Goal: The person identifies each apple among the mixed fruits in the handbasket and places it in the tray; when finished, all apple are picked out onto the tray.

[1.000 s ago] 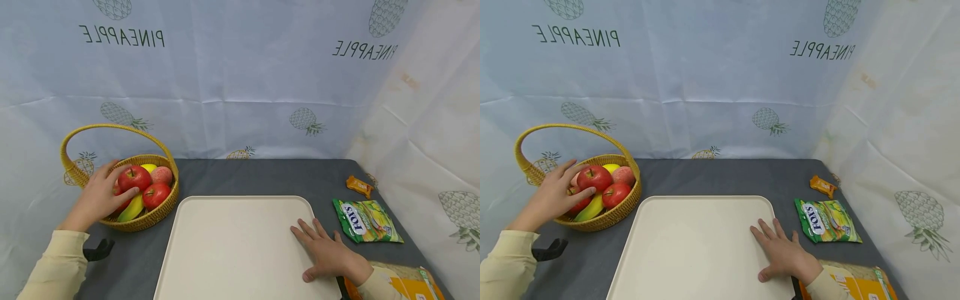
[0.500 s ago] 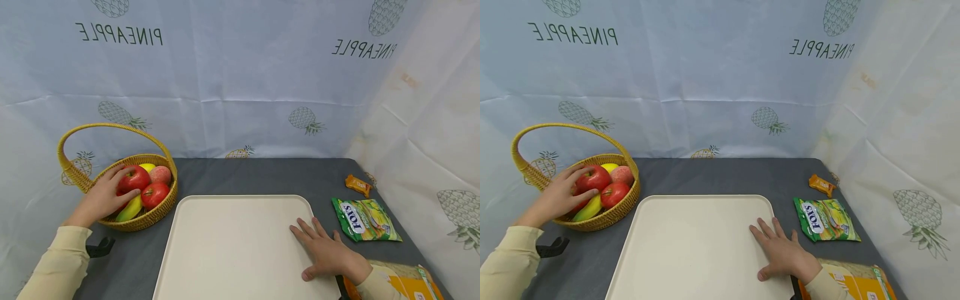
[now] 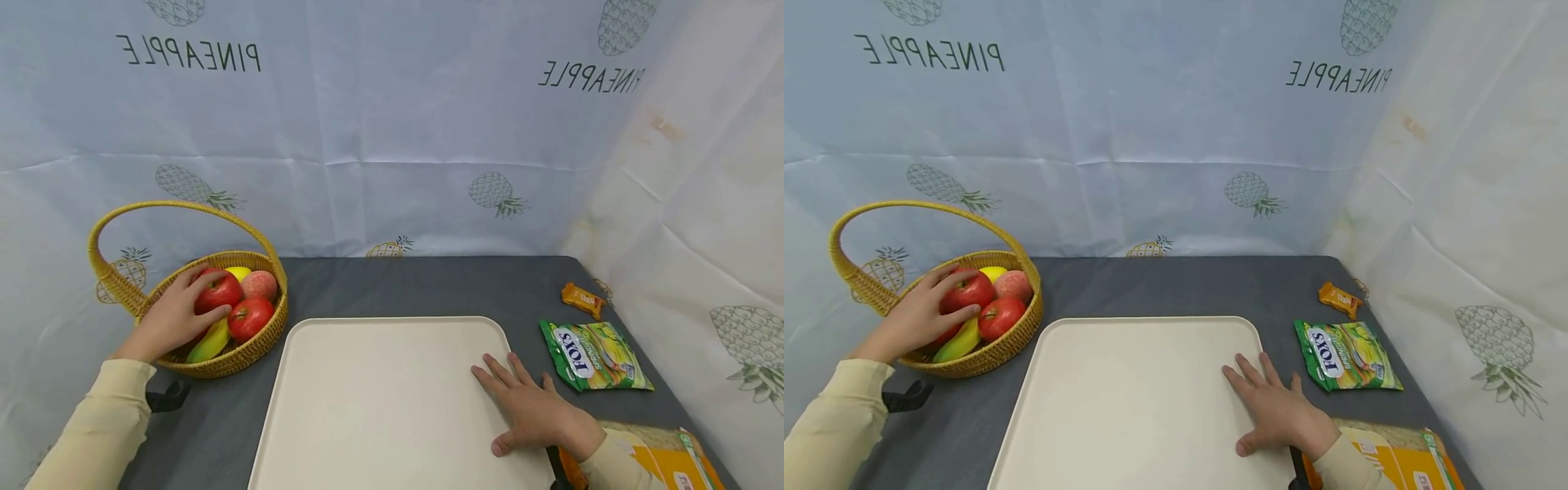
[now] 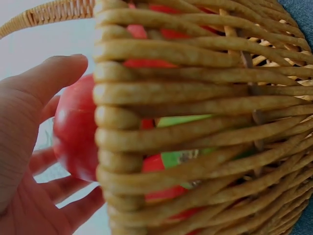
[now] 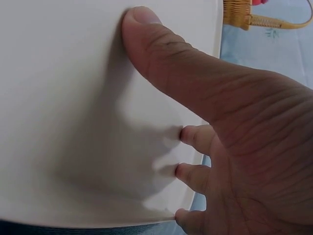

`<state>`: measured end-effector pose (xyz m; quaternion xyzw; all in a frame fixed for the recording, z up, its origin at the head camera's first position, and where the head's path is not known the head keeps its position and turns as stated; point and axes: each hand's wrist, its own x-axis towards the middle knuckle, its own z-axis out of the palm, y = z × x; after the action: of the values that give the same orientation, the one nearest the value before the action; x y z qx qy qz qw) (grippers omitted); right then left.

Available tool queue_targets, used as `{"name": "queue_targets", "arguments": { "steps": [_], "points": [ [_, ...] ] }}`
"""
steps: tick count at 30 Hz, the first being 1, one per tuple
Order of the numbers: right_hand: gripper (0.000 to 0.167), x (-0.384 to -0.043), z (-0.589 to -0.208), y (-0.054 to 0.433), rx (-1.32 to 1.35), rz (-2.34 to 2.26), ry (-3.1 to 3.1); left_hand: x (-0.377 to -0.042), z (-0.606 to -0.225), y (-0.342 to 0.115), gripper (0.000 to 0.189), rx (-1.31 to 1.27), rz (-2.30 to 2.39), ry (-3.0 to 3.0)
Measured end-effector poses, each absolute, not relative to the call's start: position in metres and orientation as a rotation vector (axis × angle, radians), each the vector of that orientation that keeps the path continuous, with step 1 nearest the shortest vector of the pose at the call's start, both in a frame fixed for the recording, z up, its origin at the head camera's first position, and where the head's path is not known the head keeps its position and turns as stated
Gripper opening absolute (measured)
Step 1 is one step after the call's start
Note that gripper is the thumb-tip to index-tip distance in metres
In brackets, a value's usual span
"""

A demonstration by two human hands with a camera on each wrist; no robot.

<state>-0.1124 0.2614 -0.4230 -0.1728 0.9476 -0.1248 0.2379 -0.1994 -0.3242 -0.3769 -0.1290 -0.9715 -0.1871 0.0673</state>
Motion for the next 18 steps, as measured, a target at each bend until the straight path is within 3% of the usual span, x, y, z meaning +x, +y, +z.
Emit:
{"name": "queue_targets", "arguments": {
  "steps": [18],
  "points": [
    [0.121, -0.113, -0.426, 0.263, -0.479, -0.354, 2.602, -0.214, -0.377, -0.324, 0.068, -0.416, -0.531, -2.965]
  ]
}}
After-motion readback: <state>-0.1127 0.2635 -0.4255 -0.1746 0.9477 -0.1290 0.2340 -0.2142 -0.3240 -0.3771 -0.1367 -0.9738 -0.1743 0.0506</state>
